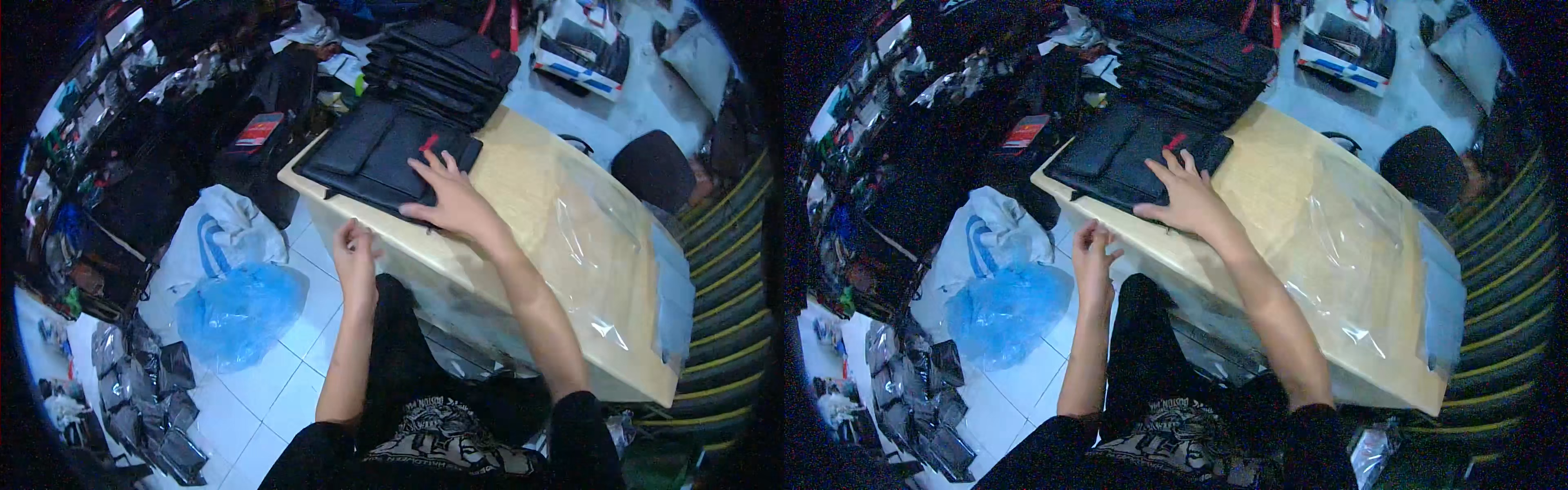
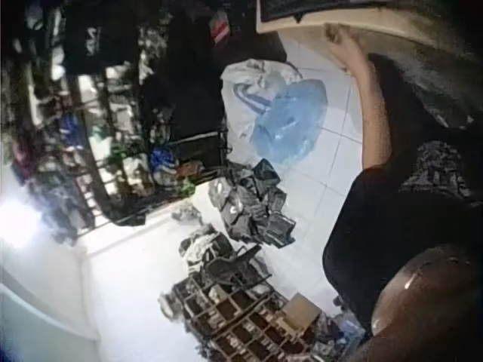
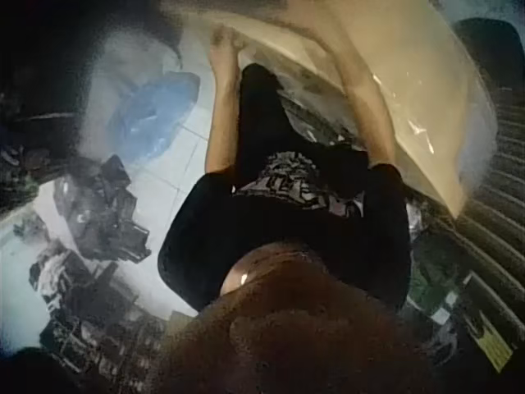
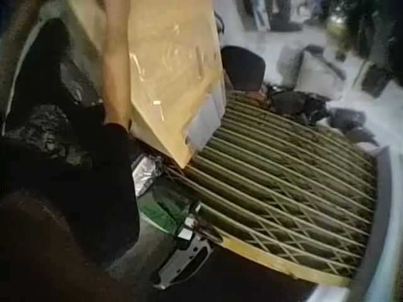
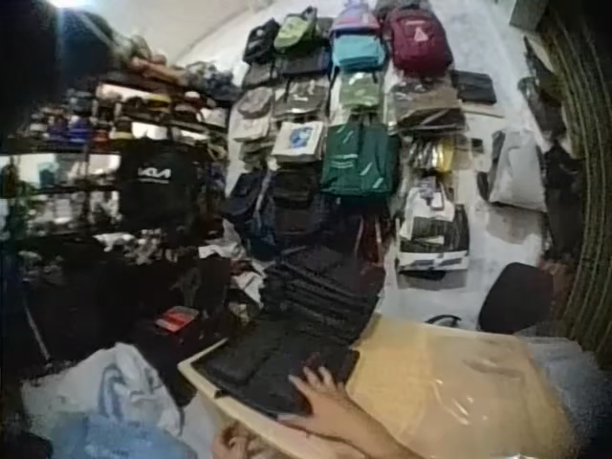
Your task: The person opens plastic sleeves by sliding their arms inside, inserts black bags into each sleeve by hand, and tosses the packaged bags onto a pile on the floor.
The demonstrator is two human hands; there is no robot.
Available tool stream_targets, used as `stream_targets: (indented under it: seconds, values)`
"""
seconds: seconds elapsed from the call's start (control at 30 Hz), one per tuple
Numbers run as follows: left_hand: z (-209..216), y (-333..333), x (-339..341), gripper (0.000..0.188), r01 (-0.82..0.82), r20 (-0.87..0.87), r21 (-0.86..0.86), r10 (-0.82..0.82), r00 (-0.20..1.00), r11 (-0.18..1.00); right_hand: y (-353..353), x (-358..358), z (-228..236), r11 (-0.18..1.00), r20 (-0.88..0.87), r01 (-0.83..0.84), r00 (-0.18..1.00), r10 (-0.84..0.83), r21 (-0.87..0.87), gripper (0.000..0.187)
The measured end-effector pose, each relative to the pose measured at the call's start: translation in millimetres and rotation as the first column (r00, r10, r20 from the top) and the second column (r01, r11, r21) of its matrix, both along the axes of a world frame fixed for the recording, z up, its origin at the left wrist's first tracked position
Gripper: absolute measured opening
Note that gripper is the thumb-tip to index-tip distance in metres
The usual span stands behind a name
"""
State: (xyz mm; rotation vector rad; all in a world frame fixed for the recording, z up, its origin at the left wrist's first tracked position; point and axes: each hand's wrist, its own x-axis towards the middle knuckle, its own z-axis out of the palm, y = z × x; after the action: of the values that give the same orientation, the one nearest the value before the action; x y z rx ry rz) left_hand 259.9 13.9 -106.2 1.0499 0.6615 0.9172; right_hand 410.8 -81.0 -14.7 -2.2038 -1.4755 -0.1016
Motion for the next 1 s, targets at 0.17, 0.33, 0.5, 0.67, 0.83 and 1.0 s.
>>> stream_targets:
  seconds: [0.17,0.33,0.5,0.67,0.83,1.0]
  values:
    - [-6,40,12,0.086,-0.080,-0.059,-0.309,0.065,0.996,0.948,13,-30,-51,0.956,0.212,0.197,0.965,-0.151,-0.216,0.079]
    - [-29,71,-6,0.054,0.207,0.321,-0.355,-0.089,0.943,0.912,-30,-118,-25,0.946,0.165,0.091,0.986,-0.040,-0.311,0.077]
    - [-16,56,-61,0.051,0.169,0.177,-0.241,-0.128,0.976,0.956,-42,-65,23,0.945,-0.227,0.328,0.921,-0.318,0.005,0.064]
    - [-55,52,-102,0.060,0.261,0.041,-0.424,-0.269,0.962,0.867,-36,-31,-12,0.993,-0.682,0.114,0.723,-0.107,-0.034,0.066]
    - [-83,34,-109,0.069,0.280,0.284,-0.376,-0.178,0.942,0.883,-54,-53,-27,0.947,-0.948,0.160,0.203,0.245,0.279,0.069]
    - [-70,27,-122,0.065,0.276,0.239,-0.303,-0.208,0.948,0.912,-93,-85,-28,0.991,-0.766,0.026,0.637,0.084,0.130,0.072]
